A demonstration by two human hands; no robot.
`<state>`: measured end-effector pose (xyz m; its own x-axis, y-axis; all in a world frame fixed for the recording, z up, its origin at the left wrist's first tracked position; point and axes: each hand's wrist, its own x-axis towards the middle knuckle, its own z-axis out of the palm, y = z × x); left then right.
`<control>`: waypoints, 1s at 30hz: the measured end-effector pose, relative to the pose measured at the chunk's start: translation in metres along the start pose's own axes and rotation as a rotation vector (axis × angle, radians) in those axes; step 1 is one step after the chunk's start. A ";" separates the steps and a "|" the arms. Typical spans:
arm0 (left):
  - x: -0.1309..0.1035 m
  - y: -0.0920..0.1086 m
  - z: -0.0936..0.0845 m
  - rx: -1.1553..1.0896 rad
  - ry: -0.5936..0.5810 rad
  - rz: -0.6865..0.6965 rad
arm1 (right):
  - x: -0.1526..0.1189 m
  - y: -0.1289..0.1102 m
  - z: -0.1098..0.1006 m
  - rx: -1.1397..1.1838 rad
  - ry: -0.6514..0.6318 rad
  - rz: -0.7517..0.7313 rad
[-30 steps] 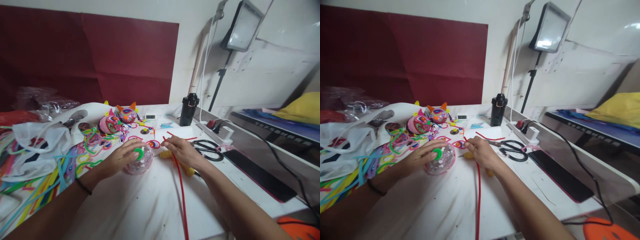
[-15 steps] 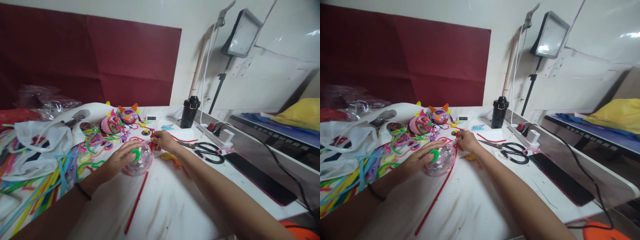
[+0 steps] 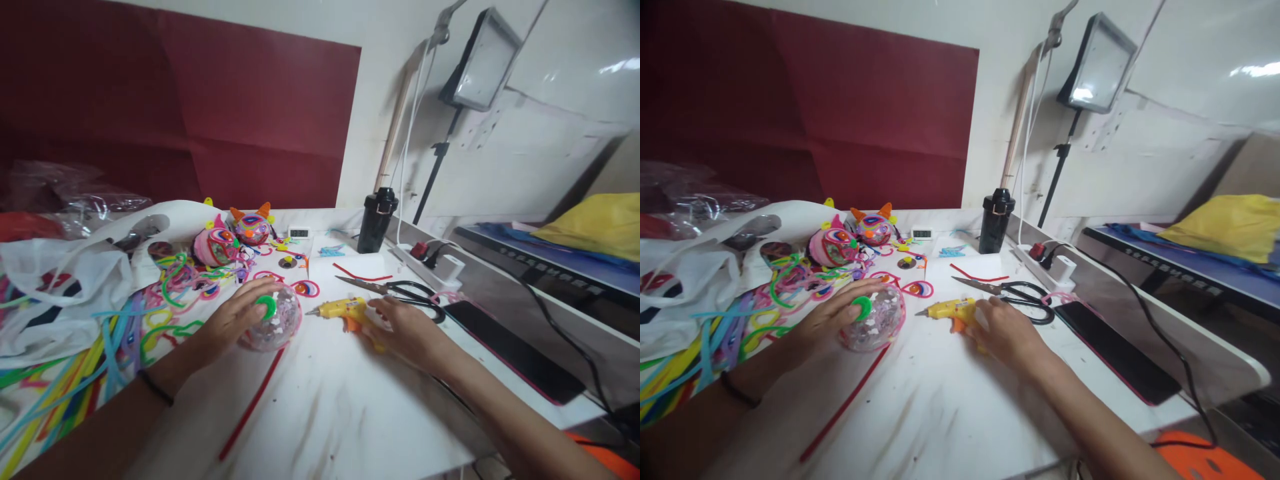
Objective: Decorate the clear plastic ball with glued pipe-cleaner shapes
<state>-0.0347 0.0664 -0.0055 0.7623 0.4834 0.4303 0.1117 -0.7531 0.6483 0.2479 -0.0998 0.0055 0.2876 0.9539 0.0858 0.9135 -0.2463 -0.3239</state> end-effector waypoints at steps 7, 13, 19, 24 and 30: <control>-0.001 0.003 0.005 0.005 0.060 -0.031 | -0.007 0.007 0.011 0.076 -0.056 -0.016; -0.003 0.011 0.006 0.053 0.102 0.044 | 0.000 0.010 0.016 0.192 -0.056 0.083; -0.004 0.007 0.008 0.056 0.133 0.104 | 0.002 0.022 0.020 0.437 -0.093 0.169; -0.007 0.007 0.013 -0.024 0.184 0.087 | -0.008 0.019 0.010 0.717 -0.109 0.198; -0.007 0.002 0.013 -0.050 0.182 0.144 | -0.023 0.003 -0.003 1.312 -0.132 0.261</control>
<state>-0.0313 0.0557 -0.0151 0.6404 0.4485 0.6235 -0.0247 -0.7994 0.6003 0.2452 -0.1229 0.0054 0.3120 0.9323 -0.1827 -0.1333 -0.1475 -0.9800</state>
